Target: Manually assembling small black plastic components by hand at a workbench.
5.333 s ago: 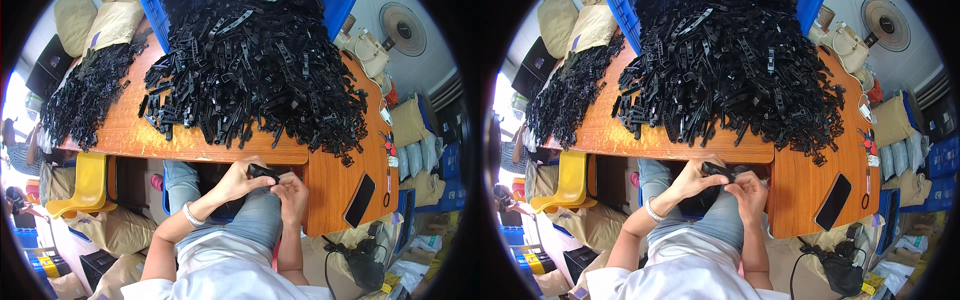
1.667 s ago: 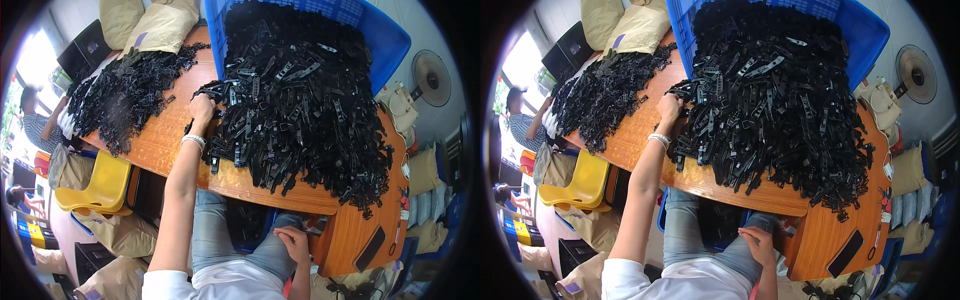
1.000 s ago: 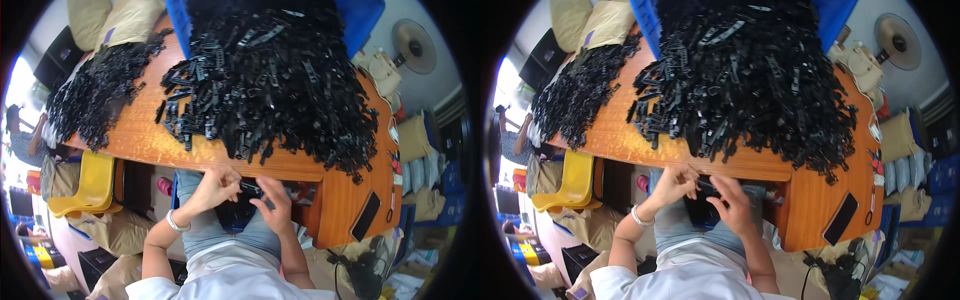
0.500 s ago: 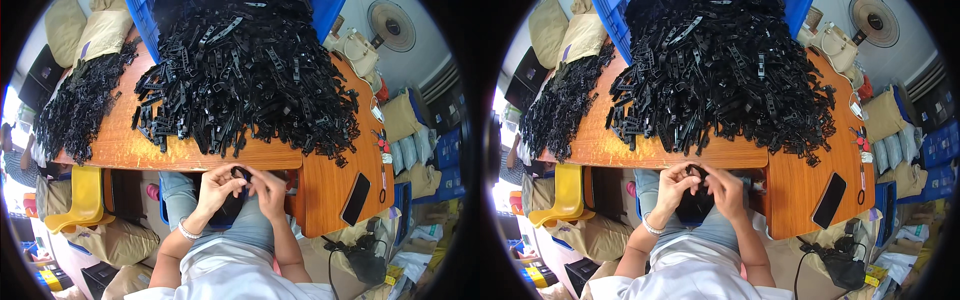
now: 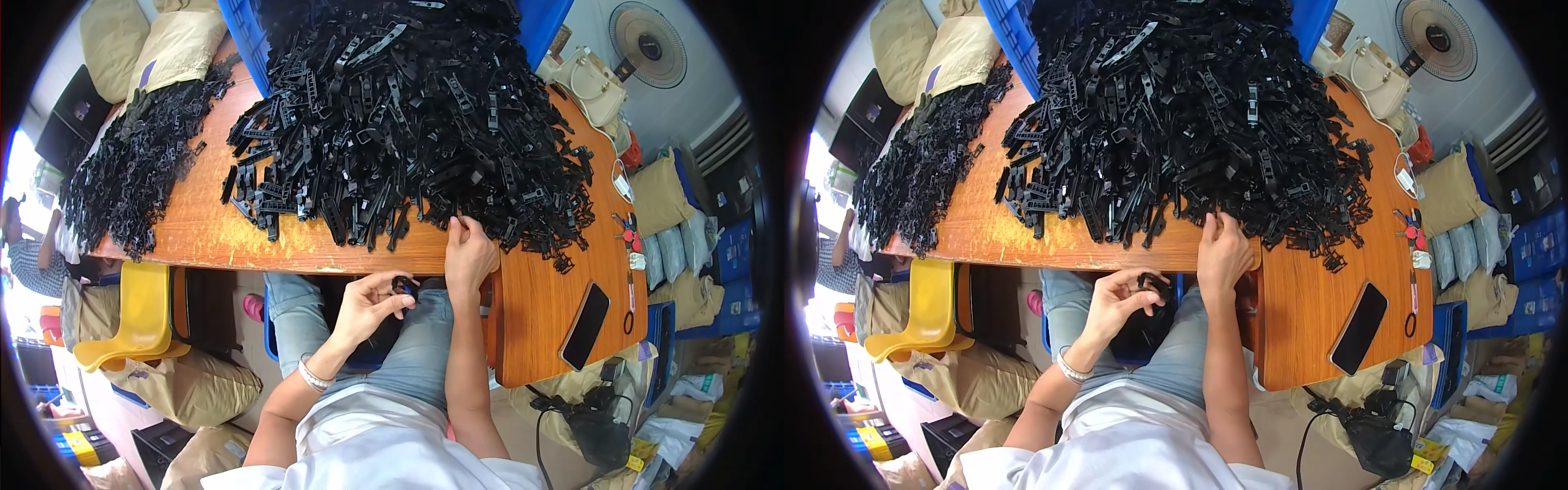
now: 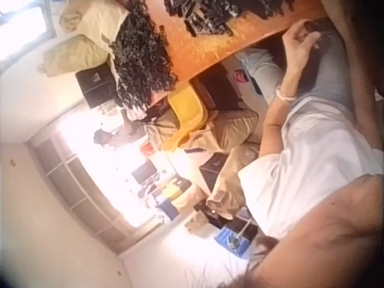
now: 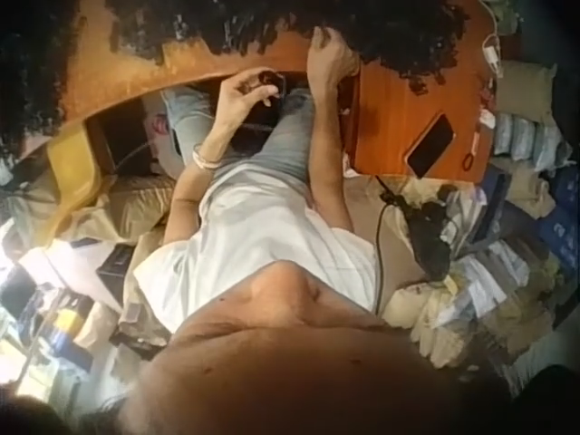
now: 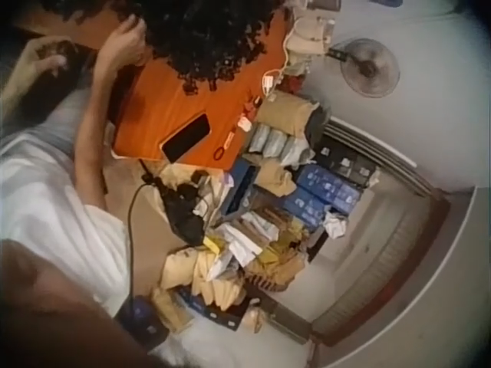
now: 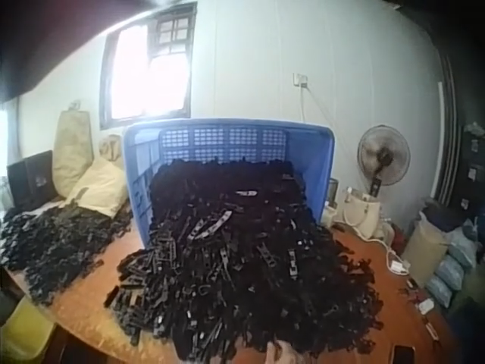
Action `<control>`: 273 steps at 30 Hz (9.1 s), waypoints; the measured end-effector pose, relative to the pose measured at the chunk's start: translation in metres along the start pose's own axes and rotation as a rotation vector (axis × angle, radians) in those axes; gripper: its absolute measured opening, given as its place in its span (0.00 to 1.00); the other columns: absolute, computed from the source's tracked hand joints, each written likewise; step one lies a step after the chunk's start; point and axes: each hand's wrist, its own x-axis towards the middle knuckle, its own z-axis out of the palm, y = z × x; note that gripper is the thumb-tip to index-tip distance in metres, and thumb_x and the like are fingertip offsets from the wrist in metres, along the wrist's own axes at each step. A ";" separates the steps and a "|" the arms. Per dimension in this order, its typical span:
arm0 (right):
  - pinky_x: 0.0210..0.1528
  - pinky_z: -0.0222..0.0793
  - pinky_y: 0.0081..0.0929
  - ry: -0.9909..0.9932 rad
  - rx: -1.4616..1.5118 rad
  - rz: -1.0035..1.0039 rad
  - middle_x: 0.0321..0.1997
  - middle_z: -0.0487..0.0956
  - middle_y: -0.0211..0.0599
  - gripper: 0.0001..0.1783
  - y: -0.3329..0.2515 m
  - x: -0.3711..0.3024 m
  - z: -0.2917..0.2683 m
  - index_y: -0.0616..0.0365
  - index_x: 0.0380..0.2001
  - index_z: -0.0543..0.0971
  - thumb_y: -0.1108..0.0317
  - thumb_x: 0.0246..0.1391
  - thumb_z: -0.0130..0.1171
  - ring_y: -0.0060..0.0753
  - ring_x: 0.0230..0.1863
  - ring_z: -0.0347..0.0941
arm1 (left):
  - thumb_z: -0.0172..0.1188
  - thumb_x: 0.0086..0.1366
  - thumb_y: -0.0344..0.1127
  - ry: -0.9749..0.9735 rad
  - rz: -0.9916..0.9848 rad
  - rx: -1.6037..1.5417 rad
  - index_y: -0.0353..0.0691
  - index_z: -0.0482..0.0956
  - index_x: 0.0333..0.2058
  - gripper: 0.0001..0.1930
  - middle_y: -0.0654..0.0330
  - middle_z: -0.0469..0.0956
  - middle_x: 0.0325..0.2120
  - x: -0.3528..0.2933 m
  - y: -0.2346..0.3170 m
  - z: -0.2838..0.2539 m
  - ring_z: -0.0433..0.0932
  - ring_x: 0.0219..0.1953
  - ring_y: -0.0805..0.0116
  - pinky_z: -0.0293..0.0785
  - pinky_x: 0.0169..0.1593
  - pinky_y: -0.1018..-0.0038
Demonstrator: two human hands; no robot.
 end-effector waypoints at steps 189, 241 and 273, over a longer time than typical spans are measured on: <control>0.30 0.70 0.17 -0.959 0.663 0.105 0.29 0.78 0.40 0.08 0.018 -0.081 -0.046 0.69 0.34 0.78 0.81 0.51 0.50 0.27 0.29 0.76 | 0.53 0.56 0.32 0.797 0.384 1.283 0.42 0.69 0.50 0.21 0.49 0.61 0.56 0.162 0.108 -0.274 0.61 0.56 0.47 0.60 0.56 0.60; 0.27 0.65 0.32 0.015 -0.028 -0.144 0.32 0.71 0.37 0.07 0.003 -0.023 -0.016 0.61 0.26 0.75 0.70 0.46 0.61 0.41 0.30 0.71 | 0.57 0.50 0.15 0.010 0.102 0.379 0.33 0.72 0.41 0.18 0.65 0.71 0.34 0.010 0.019 -0.023 0.70 0.35 0.79 0.70 0.36 0.84; 0.34 0.62 0.12 -0.223 0.981 0.183 0.35 0.72 0.33 0.06 0.006 -0.064 -0.069 0.72 0.30 0.73 0.77 0.52 0.53 0.17 0.33 0.65 | 0.57 0.57 0.27 0.176 0.507 0.791 0.33 0.78 0.31 0.05 0.62 0.72 0.19 0.083 0.053 0.008 0.71 0.21 0.76 0.67 0.25 0.79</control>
